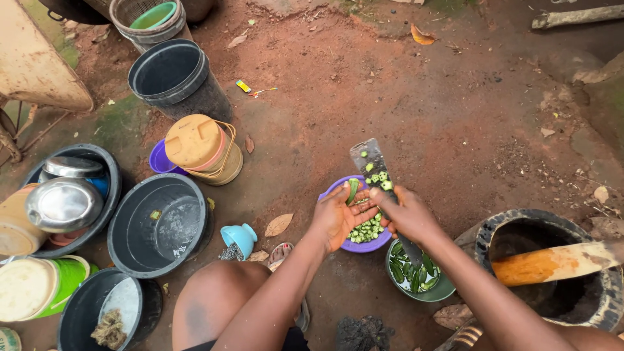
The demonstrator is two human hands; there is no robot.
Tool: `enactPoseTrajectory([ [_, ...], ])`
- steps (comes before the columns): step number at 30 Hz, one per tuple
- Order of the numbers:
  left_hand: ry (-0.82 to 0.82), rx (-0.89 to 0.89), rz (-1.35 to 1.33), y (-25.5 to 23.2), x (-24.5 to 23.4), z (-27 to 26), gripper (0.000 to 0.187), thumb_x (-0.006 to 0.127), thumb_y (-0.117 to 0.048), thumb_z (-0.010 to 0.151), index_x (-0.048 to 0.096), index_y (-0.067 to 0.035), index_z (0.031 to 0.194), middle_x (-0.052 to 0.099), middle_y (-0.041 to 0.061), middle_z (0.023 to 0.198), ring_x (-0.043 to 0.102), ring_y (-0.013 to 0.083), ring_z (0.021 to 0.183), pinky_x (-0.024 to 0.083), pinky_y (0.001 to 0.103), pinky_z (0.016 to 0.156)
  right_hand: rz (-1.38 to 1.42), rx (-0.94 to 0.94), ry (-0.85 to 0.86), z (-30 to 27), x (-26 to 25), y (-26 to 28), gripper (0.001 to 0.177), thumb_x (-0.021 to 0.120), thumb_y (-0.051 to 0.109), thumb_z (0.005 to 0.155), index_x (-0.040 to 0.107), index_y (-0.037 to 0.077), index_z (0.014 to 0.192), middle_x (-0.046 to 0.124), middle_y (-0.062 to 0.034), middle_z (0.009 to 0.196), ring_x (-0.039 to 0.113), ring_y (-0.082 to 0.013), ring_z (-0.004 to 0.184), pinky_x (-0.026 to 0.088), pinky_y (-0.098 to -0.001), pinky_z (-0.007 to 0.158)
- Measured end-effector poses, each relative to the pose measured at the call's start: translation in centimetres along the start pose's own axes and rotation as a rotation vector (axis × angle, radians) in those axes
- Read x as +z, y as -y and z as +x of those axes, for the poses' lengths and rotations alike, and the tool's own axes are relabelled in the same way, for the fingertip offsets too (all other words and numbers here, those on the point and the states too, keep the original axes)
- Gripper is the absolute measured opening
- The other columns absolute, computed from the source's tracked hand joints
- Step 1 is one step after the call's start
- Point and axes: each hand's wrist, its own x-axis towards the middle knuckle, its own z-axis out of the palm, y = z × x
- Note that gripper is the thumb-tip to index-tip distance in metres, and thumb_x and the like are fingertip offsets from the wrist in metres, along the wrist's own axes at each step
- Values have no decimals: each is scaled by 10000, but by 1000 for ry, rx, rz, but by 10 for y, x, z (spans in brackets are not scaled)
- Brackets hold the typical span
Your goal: Slicing okra into a small purple bowl using a large knife.
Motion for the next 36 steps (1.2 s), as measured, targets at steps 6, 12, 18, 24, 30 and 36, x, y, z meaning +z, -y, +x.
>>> enactPoseTrajectory([
  [6,-10,-39,-75,6,-4,3,256,439,-282,1087,534,-62,1176,616,147,1108,665,313,1013,563,548,983,-79,31,-93,0,1,-6,464,601,494,933,630,30,940,616,-52,591,562,-129,440,450,-311,399],
  [12,-42,10,79,9,-8,6,269,437,-276,1084,550,-49,1174,675,160,1099,684,278,993,588,442,926,-177,-56,-126,-2,-3,-1,421,772,432,856,666,39,962,619,-33,583,571,-112,452,460,-290,408],
  [18,-35,-98,310,52,-7,4,242,467,-279,1090,584,-89,1183,679,114,1093,671,219,969,550,386,884,-64,-55,-147,-2,-18,7,335,712,385,907,655,61,972,602,-27,587,519,-111,430,421,-296,384],
  [24,69,-19,636,74,-8,14,275,509,-293,1093,621,-102,1255,658,-4,1171,587,91,1068,455,299,937,-83,-60,-185,-8,-31,14,290,696,335,940,630,53,946,600,-19,578,494,-96,421,401,-273,379],
  [30,172,106,397,37,-5,11,292,579,-231,1052,618,-89,1304,637,2,1091,591,102,933,518,294,852,63,-44,-22,2,-36,-15,291,769,254,866,619,30,974,556,-5,597,452,-84,404,364,-259,351],
  [36,248,148,328,29,-3,6,354,618,-230,1043,612,-36,1340,647,18,1068,587,95,904,529,300,873,115,-14,-2,-4,-24,-11,351,795,288,842,636,36,1028,552,7,611,454,-68,417,366,-236,359],
])
